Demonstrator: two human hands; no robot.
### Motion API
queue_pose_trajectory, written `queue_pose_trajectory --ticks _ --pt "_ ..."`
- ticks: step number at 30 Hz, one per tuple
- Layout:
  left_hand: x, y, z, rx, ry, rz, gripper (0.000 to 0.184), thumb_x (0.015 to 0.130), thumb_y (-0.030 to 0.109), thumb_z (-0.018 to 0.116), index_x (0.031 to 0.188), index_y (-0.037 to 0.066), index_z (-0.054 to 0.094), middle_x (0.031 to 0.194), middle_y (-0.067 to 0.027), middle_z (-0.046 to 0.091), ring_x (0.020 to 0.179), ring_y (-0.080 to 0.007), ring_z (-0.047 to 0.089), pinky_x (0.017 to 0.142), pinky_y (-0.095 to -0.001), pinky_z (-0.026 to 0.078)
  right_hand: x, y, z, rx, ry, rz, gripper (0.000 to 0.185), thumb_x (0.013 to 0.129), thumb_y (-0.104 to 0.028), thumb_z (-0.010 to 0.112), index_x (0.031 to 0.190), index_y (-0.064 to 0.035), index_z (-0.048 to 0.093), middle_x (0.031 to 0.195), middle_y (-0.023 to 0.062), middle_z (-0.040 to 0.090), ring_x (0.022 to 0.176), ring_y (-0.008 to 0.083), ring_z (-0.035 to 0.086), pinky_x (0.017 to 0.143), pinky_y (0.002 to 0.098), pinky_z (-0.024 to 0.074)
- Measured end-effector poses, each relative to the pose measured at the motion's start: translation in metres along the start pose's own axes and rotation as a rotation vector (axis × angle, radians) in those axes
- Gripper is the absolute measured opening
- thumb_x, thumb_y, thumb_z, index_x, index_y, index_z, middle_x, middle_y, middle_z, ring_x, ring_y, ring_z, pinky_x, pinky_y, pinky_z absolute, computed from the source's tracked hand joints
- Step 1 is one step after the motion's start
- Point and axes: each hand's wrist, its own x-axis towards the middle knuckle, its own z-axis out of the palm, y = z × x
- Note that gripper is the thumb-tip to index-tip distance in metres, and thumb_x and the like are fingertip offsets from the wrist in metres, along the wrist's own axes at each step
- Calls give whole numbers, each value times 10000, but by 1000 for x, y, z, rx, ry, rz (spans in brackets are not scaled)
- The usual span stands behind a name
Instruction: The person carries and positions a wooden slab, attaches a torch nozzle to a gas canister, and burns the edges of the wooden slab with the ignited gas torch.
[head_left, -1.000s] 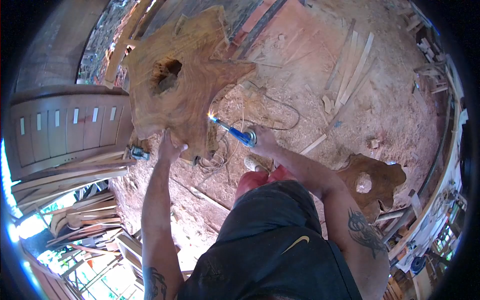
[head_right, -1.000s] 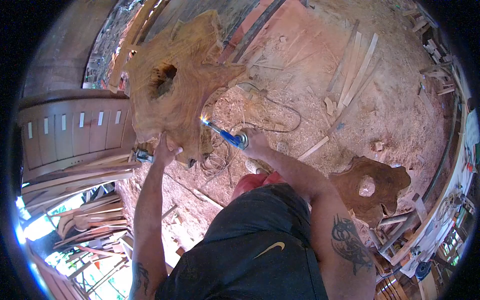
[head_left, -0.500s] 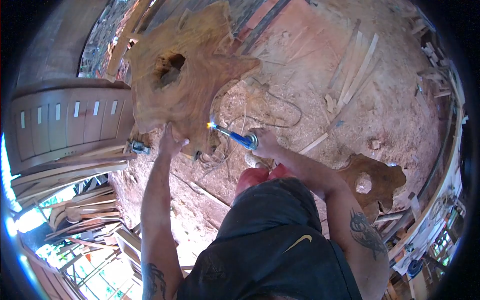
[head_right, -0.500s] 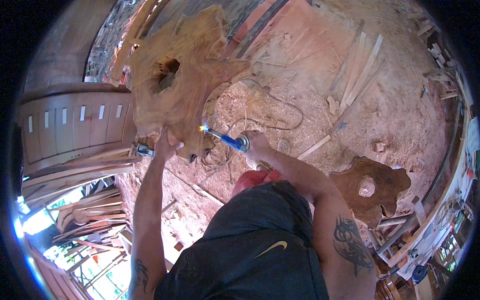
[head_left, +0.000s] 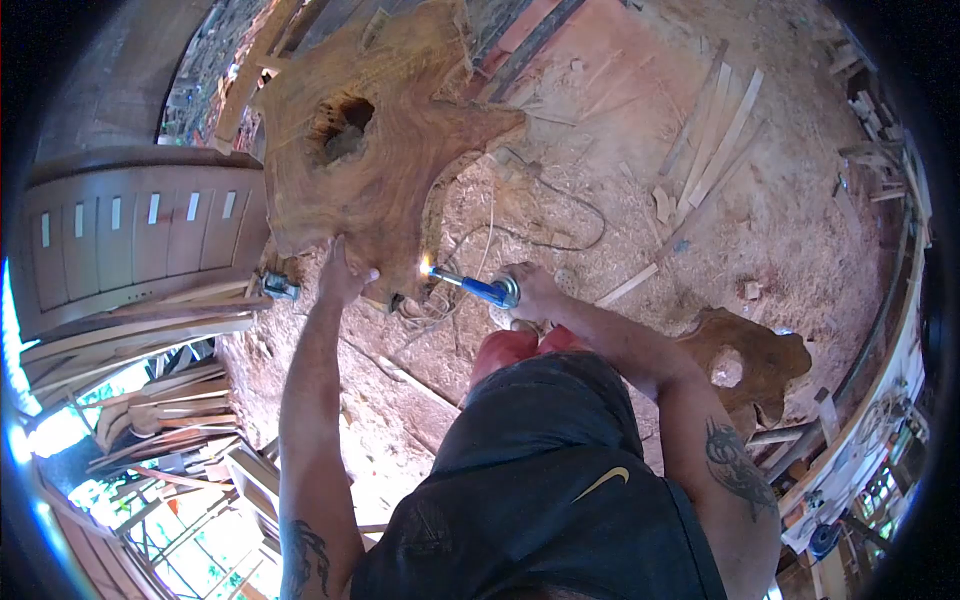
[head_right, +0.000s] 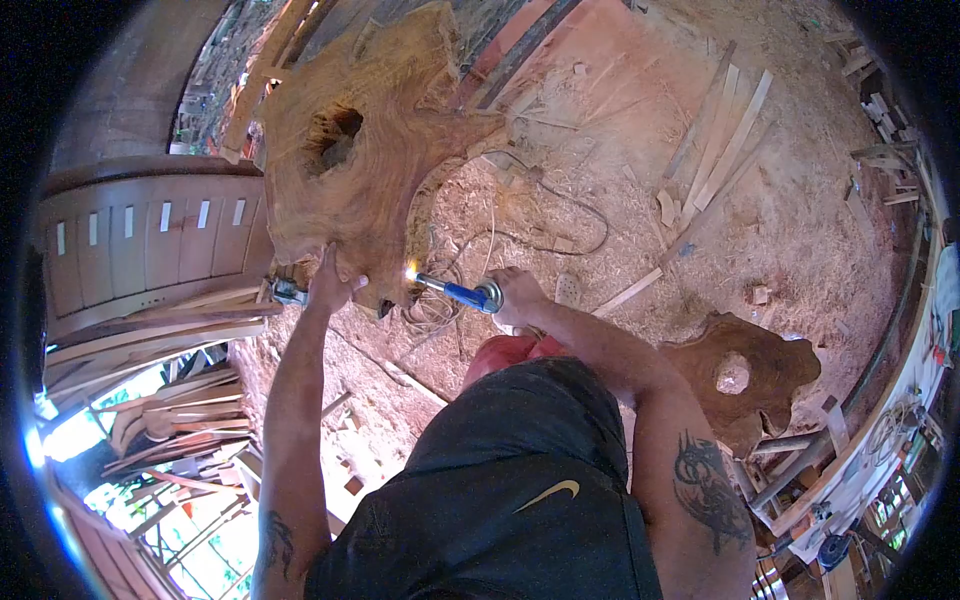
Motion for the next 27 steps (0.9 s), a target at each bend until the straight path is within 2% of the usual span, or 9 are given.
queue_pose_trajectory --ticks 9,12,15,18,22,24,27 --pt "1 -1 1 22 8 22 1170 723 432 876 1572 6 193 1618 -273 223 1487 -370 299 1204 -416 303 -8 -3 -1 -52 -144 108 525 712 -265 731 1209 -114 653 1250 101 658 1144 324 621 993 428 510" --pt "2 -3 3 37 13 20 1169 727 440 872 1575 13 189 1620 -267 226 1477 -369 324 1195 -420 319 -12 4 7 -35 -96 115 530 714 -276 733 1217 -129 651 1221 111 671 1135 329 626 984 429 520" --pt "2 -2 2 50 14 22 1169 726 445 872 1574 13 193 1618 -263 235 1470 -369 339 1189 -420 329 -10 11 9 -42 -202 190 545 705 -246 744 1230 -138 646 1193 115 681 1116 334 633 981 430 524" --pt "1 -1 0 55 5 12 1168 726 447 871 1573 13 195 1618 -256 243 1469 -367 342 1189 -421 328 -14 11 8 -12 -154 300 541 702 -209 742 1230 -140 644 1202 110 673 1123 330 626 992 430 517" --pt "0 1 -2 36 -5 3 1160 733 443 867 1574 13 194 1621 -249 245 1479 -358 324 1199 -421 311 -14 10 5 -16 -187 305 537 703 -200 740 1227 -135 641 1233 106 658 1154 326 611 1009 432 506" --pt "-2 6 -4 17 -1 -3 1140 730 395 879 1568 6 211 1620 -253 240 1483 -360 313 1208 -409 301 -13 12 6 -4 -198 322 537 699 -203 741 1223 -135 643 1249 102 651 1172 325 602 1018 433 499" --pt "-2 7 -4 5 2 0 1132 729 369 884 1565 3 215 1621 -254 233 1485 -360 307 1213 -403 296 -7 9 5 -11 -265 226 559 692 -211 745 1235 -134 635 1265 103 649 1180 327 600 1022 432 496"
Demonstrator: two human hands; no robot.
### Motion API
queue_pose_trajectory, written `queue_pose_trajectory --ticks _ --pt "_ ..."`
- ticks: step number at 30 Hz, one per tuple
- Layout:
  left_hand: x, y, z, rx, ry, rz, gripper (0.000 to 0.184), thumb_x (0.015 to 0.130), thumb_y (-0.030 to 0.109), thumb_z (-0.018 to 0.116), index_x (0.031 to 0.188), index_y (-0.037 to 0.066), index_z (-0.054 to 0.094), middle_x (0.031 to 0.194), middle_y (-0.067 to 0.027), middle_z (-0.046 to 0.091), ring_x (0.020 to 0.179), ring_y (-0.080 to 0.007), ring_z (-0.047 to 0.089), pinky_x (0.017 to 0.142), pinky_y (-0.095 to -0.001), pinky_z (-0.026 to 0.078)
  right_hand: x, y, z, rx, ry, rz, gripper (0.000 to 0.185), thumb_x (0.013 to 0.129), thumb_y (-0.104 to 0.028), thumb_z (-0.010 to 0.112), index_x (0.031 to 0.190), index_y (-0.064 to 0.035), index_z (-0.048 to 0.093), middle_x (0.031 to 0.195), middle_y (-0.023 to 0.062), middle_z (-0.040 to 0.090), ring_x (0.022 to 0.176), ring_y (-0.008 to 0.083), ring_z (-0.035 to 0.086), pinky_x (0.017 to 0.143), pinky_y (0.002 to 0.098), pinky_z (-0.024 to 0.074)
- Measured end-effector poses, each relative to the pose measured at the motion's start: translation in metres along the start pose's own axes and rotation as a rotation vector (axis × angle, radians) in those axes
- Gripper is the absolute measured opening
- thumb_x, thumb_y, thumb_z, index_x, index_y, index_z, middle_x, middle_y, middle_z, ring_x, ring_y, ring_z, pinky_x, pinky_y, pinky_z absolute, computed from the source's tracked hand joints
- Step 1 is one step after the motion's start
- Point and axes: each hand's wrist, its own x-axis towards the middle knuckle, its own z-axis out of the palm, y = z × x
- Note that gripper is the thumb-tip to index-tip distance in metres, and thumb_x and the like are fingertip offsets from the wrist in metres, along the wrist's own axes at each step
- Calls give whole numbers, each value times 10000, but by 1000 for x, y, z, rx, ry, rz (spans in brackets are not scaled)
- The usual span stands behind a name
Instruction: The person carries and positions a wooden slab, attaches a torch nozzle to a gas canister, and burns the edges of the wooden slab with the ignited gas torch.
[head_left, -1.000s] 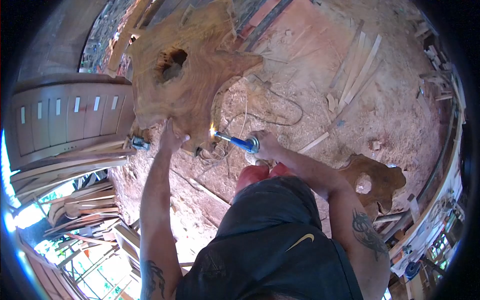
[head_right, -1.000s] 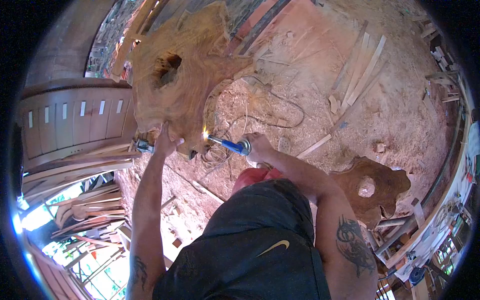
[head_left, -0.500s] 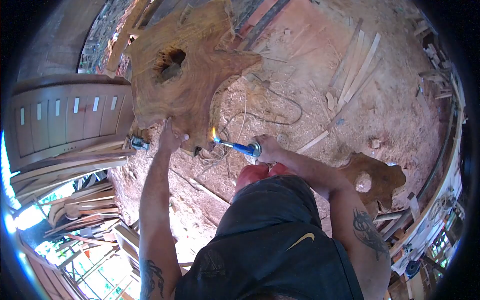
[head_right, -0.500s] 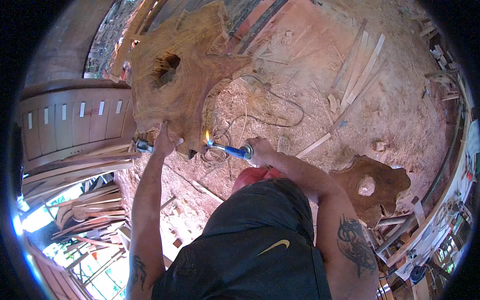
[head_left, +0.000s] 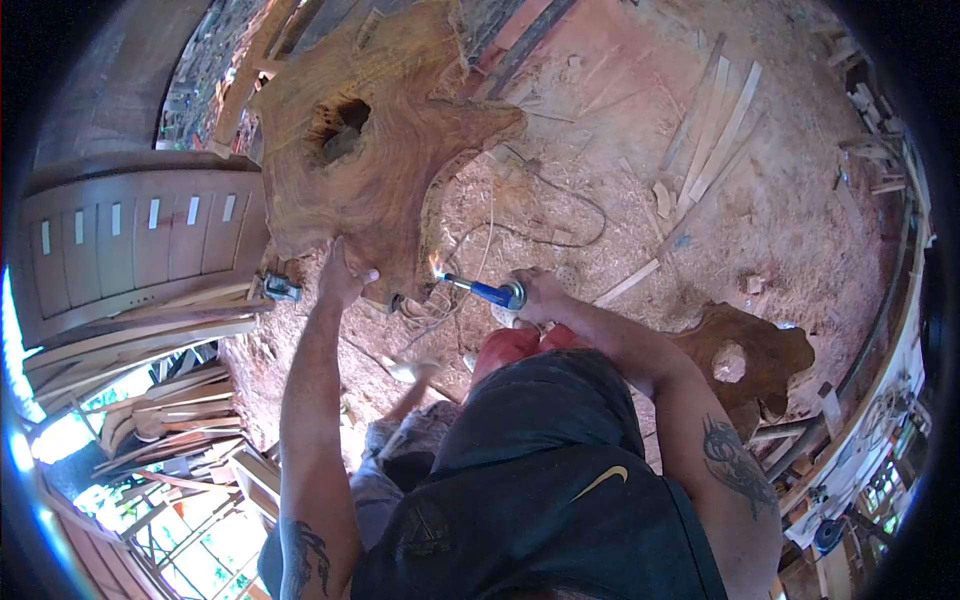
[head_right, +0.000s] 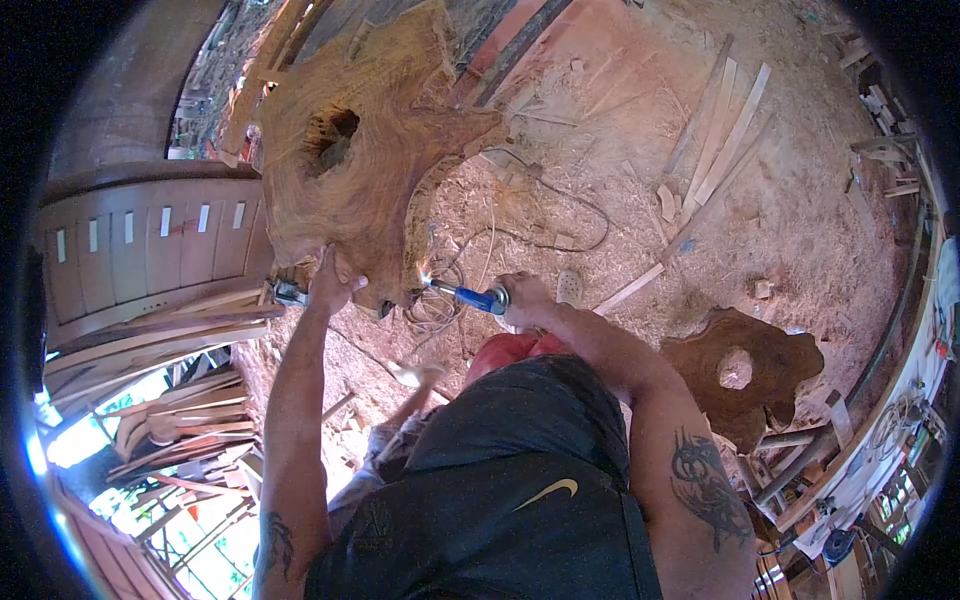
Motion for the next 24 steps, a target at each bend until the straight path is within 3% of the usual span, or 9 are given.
queue_pose_trajectory --ticks 6,12,15,21,24 --pt "0 -1 1 11 7 10 1132 729 366 883 1564 -1 212 1618 -259 235 1488 -362 298 1214 -405 293 -5 -7 0 69 160 -102 581 695 -224 747 1253 -113 629 1286 114 643 1190 332 600 1019 432 496" --pt "0 -1 0 -1 12 13 1128 730 367 877 1558 -17 215 1616 -269 232 1503 -359 262 1221 -402 275 -9 -21 -19 51 127 -51 557 698 -204 743 1237 -110 637 1229 108 661 1128 327 625 997 419 504" --pt "-1 2 -1 2 8 12 1121 734 363 874 1556 -22 217 1617 -272 227 1506 -357 256 1223 -401 270 3 -4 -4 108 192 -90 717 551 -271 820 1220 -102 626 1126 168 693 1053 379 657 931 455 537" --pt "1 -6 4 -33 11 14 1111 744 359 868 1555 -27 215 1617 -278 218 1508 -360 251 1228 -406 259 5 12 12 67 218 -15 638 628 -251 800 1222 -97 625 1135 162 690 1071 377 651 933 464 532" --pt "1 -3 2 -23 1 2 1112 747 364 866 1555 -31 211 1618 -279 216 1510 -359 248 1230 -409 253 7 13 17 77 337 -63 522 665 -201 754 1170 -112 658 1171 128 669 1077 358 640 967 462 506"
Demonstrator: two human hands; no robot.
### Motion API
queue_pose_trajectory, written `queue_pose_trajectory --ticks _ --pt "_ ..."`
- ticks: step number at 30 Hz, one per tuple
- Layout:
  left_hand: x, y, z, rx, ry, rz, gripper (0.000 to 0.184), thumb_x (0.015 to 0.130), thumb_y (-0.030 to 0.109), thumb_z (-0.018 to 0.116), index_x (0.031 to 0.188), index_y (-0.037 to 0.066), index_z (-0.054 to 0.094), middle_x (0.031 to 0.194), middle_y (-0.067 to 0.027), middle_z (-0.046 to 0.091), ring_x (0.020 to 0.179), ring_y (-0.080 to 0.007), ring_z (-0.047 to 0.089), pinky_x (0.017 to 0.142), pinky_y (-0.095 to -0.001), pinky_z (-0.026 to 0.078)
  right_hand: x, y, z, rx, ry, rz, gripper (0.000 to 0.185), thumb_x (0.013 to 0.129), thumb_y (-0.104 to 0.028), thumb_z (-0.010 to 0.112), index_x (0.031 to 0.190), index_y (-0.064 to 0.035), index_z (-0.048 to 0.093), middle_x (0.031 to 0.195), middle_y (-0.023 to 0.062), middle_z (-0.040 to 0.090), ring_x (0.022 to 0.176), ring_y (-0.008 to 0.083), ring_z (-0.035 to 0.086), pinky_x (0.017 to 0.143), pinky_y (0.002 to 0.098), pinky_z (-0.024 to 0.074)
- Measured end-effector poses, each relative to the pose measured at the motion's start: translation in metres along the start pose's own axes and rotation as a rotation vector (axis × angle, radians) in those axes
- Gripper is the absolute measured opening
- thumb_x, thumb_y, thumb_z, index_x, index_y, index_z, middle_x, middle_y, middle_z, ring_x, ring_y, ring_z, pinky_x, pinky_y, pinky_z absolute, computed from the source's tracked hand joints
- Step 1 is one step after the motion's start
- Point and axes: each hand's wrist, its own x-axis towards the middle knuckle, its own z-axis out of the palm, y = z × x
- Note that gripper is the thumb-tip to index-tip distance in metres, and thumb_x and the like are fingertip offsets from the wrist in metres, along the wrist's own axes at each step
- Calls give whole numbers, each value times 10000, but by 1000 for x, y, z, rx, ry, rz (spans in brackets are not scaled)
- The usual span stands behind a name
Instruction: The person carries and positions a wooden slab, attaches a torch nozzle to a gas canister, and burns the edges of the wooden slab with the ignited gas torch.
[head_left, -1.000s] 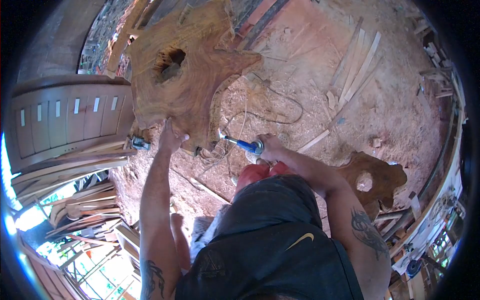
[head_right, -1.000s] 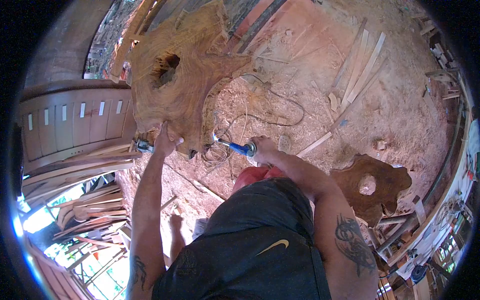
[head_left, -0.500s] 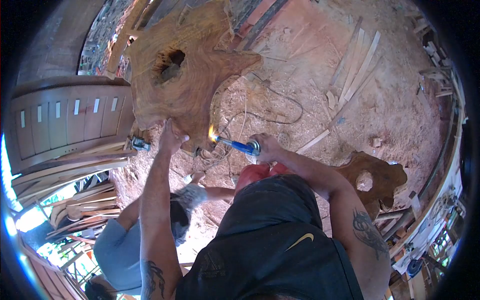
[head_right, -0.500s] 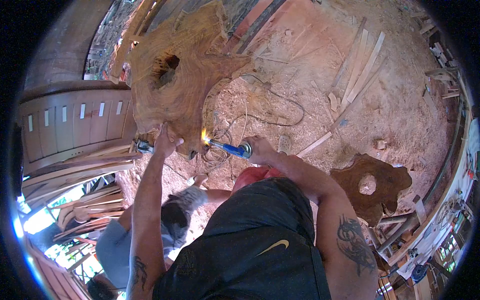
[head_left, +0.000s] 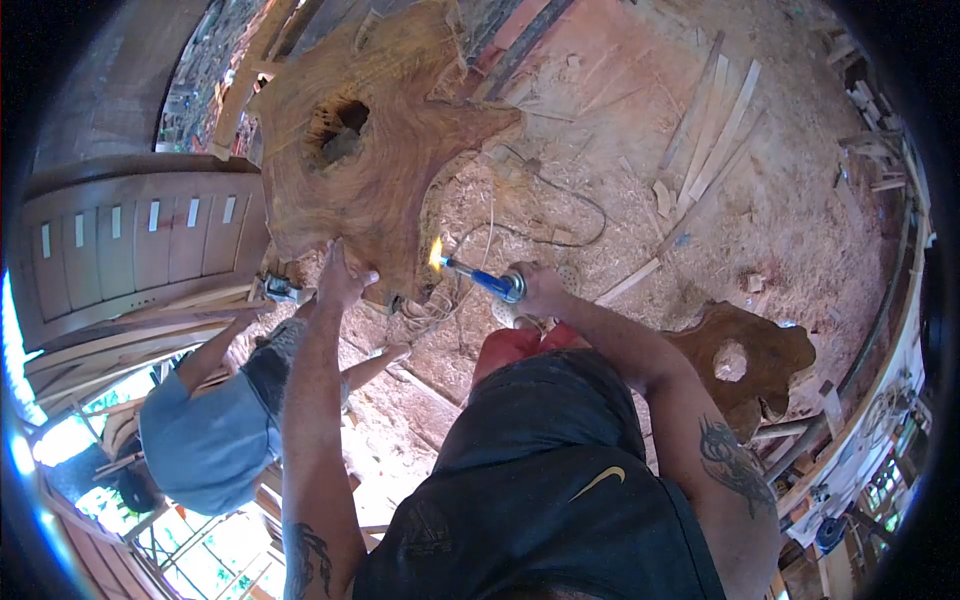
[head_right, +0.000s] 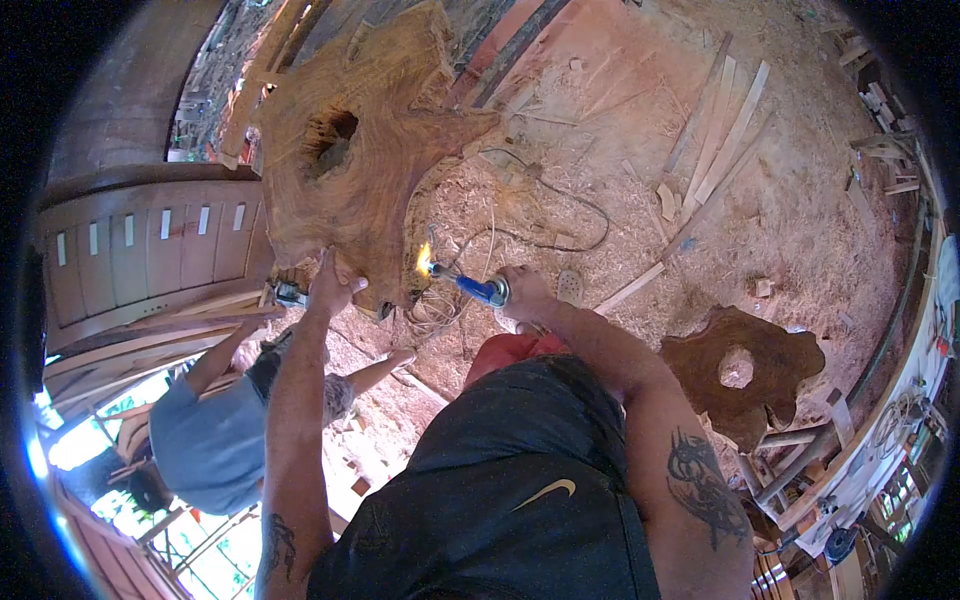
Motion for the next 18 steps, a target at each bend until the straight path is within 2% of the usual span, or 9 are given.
queue_pose_trajectory --ticks 3,6,12,15,18 --pt "2 -3 1 14 -4 12 1115 750 376 862 1555 -34 210 1618 -280 216 1511 -358 245 1232 -408 249 4 -4 -8 -8 -52 14 507 688 -216 752 1174 -107 656 1193 138 660 1096 362 632 979 459 503" --pt "4 -6 4 30 3 33 1116 752 392 859 1556 -34 211 1618 -278 216 1512 -357 242 1233 -405 246 10 -2 -5 -43 -14 13 459 723 -186 751 1164 -93 662 1225 156 654 1081 382 643 948 470 519" --pt "0 1 -2 35 -19 9 1114 755 387 860 1557 -32 210 1619 -274 218 1513 -355 241 1234 -405 246 16 2 -9 -5 64 -22 453 714 -164 744 1161 -141 673 1216 150 652 1058 375 650 925 474 528" --pt "-1 2 -3 27 -21 6 1113 756 376 862 1558 -31 206 1619 -272 218 1512 -356 242 1233 -409 248 22 7 -5 -81 94 -15 447 714 -176 753 1151 -132 671 1171 156 668 1025 379 664 892 476 539" --pt "0 1 -2 29 -23 3 1113 757 372 862 1557 -33 204 1620 -271 218 1512 -356 242 1233 -413 249 24 9 -11 -20 61 73 505 739 -244 757 1186 -44 635 1165 173 674 1045 386 659 927 487 527"
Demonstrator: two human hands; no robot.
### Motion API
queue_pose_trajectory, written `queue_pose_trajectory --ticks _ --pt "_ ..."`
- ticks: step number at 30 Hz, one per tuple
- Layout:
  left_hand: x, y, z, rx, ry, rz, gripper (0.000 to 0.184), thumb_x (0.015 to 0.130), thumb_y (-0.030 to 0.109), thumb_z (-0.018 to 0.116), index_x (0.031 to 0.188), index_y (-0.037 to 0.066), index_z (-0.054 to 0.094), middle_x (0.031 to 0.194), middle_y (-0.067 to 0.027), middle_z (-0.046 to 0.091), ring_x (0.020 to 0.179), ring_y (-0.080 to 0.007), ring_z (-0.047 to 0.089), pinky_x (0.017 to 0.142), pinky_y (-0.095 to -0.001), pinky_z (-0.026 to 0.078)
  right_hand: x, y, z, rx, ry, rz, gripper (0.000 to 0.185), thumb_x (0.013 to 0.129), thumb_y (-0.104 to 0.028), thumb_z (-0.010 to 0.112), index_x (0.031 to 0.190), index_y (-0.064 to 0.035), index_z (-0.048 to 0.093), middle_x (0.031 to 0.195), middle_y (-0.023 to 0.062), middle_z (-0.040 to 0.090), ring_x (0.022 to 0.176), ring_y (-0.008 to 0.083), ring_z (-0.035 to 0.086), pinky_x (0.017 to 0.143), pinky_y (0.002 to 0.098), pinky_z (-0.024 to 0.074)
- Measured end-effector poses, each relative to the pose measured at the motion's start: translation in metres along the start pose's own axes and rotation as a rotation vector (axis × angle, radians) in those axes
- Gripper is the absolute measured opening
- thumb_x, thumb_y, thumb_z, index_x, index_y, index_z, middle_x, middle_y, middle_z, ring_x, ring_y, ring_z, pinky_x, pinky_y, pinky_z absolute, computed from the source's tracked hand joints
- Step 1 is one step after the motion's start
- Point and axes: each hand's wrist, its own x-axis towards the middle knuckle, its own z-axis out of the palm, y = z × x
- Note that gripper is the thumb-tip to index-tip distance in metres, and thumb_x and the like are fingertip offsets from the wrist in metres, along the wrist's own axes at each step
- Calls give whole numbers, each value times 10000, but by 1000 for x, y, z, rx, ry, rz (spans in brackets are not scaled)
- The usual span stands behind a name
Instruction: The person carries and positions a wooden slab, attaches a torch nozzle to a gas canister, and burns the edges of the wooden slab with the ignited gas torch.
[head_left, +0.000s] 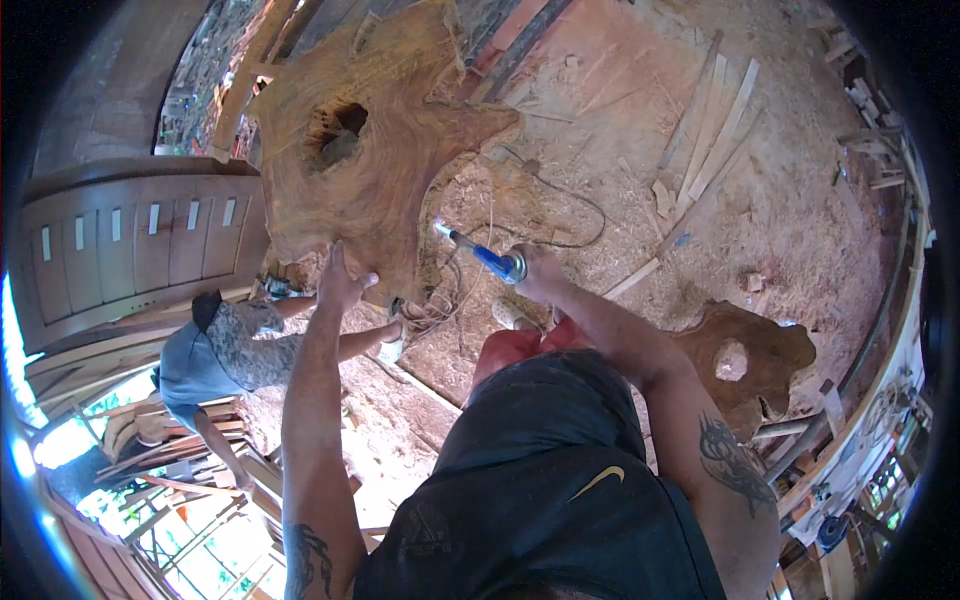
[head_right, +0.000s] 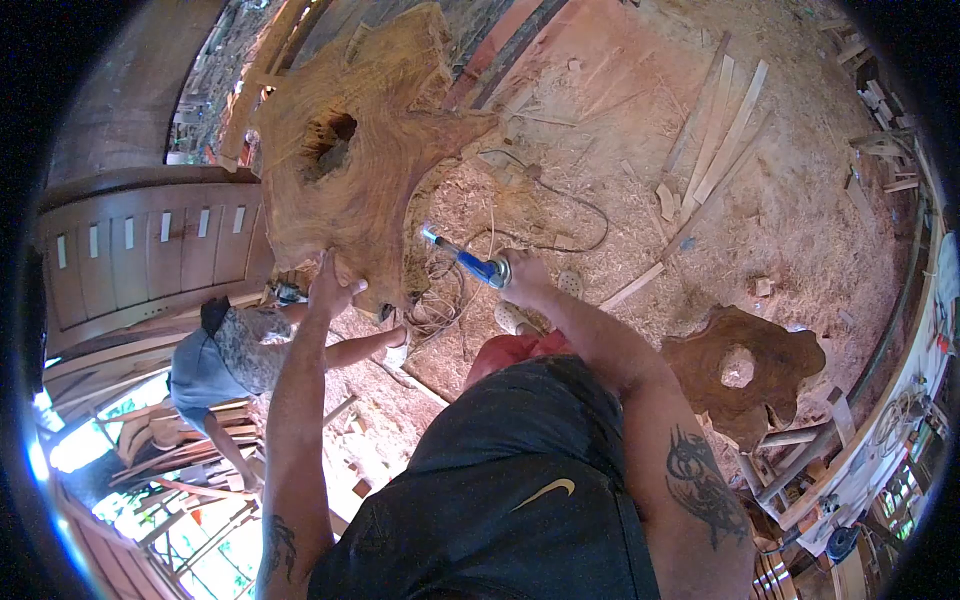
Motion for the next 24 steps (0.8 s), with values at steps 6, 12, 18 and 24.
queue_pose_trajectory --ticks 6,12,18,24 --pt "1 -1 2 2 11 12 1111 755 368 862 1552 -43 207 1622 -269 215 1510 -356 247 1228 -418 259 5 -14 -24 -15 32 35 572 706 -268 802 1207 -61 620 1172 182 675 1061 374 662 934 476 528" --pt "1 -3 3 5 13 3 1120 752 371 861 1558 -37 199 1626 -265 207 1508 -359 254 1222 -420 269 10 -23 -39 39 34 146 575 705 -243 795 1219 -65 606 1116 191 696 1028 383 673 893 474 551" --pt "0 -2 1 -23 -13 -13 1128 757 397 851 1563 -29 188 1628 -263 202 1509 -357 252 1226 -419 263 14 -10 -35 53 123 95 630 672 -201 798 1245 -63 576 1076 203 702 999 391 679 874 476 554" --pt "-4 6 -5 -10 -11 -16 1111 760 380 855 1560 -29 201 1628 -253 214 1503 -354 267 1229 -411 257 18 -3 -32 65 124 156 607 675 -175 785 1236 -66 580 1084 194 700 1014 393 670 877 479 549"
